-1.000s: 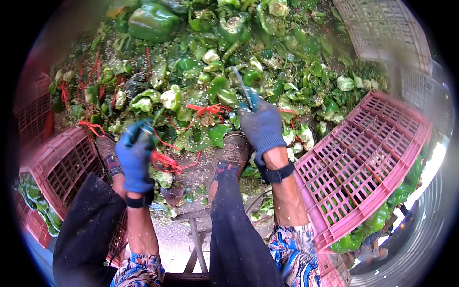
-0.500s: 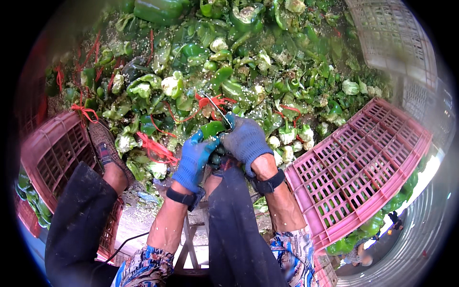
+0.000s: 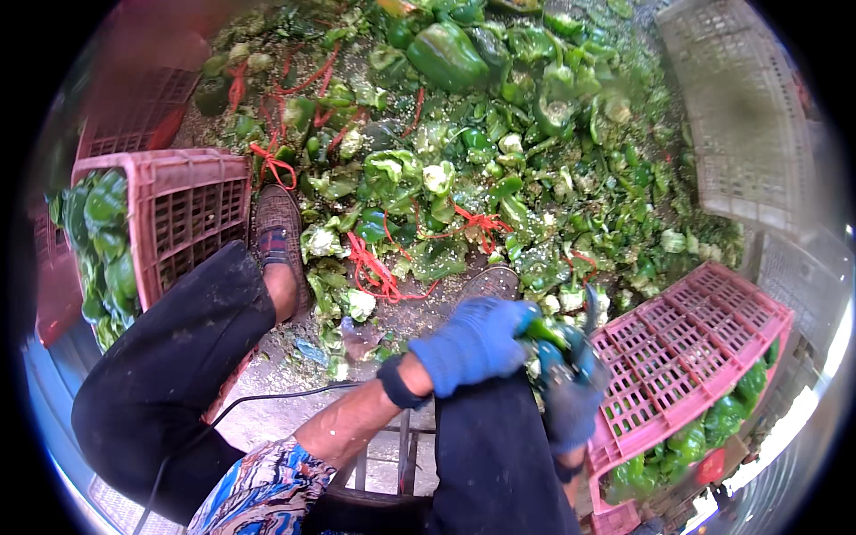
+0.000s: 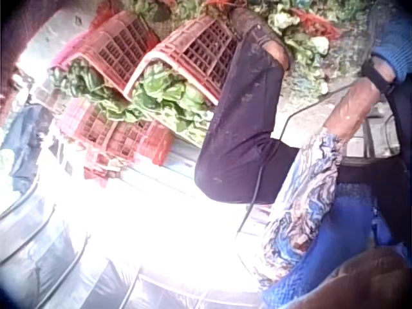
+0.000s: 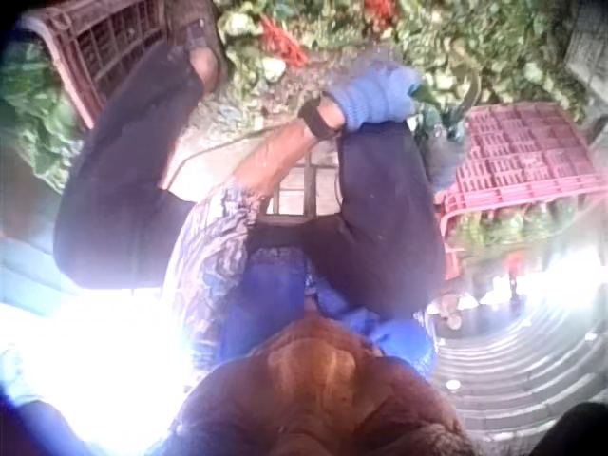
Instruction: The person processes green peppers by hand using a small knife to remove stems and seeds, then places the prepared peppers into a pink plastic crate.
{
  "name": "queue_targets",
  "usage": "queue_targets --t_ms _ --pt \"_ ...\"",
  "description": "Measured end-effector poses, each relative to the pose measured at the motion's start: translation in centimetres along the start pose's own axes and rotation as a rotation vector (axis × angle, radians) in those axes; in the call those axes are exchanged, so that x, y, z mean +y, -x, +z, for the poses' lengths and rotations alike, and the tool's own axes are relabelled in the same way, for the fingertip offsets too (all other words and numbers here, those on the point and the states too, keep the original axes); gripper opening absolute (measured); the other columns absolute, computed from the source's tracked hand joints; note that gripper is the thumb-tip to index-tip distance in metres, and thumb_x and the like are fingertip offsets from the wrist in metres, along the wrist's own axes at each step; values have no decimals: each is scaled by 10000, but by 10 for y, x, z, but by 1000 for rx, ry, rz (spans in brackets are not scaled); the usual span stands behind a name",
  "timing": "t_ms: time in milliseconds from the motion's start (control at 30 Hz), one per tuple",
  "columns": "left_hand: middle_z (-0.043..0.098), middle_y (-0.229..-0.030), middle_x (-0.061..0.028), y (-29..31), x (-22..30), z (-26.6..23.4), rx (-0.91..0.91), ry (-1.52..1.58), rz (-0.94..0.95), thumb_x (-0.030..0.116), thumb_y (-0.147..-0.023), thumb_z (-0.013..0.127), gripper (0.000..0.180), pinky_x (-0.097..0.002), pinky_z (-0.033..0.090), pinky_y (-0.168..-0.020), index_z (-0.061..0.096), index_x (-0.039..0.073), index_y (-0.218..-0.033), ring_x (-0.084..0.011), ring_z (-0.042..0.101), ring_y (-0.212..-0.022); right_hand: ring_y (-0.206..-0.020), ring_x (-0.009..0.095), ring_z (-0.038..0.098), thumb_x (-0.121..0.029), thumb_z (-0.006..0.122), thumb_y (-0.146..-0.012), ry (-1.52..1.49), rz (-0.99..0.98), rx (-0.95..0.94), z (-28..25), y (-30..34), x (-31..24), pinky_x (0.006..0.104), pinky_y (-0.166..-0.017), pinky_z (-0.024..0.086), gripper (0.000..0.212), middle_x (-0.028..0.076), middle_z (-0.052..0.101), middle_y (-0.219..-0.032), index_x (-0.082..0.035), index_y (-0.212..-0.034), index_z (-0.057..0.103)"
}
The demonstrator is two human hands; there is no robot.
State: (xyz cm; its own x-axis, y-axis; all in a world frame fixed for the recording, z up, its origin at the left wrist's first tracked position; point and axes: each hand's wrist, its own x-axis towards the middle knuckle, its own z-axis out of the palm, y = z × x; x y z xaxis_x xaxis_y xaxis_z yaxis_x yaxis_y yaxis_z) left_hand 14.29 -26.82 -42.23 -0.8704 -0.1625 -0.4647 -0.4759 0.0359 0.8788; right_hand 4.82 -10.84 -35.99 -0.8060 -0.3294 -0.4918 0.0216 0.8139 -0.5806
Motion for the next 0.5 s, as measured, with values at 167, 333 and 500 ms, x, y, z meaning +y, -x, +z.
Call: queue_targets --t_ms 167,333,500 --pt "768 -1034 -246 22 9 -15 211 149 80 289 -880 718 338 -506 588 -901 752 39 -1105 -431 748 -997 -505 55 488 -227 744 -1016 -308 49 367 -147 90 -24 231 -460 395 242 -19 642 -786 -89 -1215 756" --pt "784 -925 -155 33 -123 -97 863 -94 -409 340 -901 780 221 -449 599 -764 797 155 -1019 -349 758 -824 -907 135 571 -326 600 -1082 -34 -28 490 -306 168 152 317 -803 457 402 56 667 -1072 -53 -1367 678" --pt "762 -1168 -182 11 -167 -122 709 -435 -351 234 -869 714 419 -513 586 -884 712 166 -1283 -408 743 -1036 -1185 219 666 -381 519 -1123 23 116 559 -345 105 191 386 -1039 517 540 147 707 -1297 -11 -1509 595"
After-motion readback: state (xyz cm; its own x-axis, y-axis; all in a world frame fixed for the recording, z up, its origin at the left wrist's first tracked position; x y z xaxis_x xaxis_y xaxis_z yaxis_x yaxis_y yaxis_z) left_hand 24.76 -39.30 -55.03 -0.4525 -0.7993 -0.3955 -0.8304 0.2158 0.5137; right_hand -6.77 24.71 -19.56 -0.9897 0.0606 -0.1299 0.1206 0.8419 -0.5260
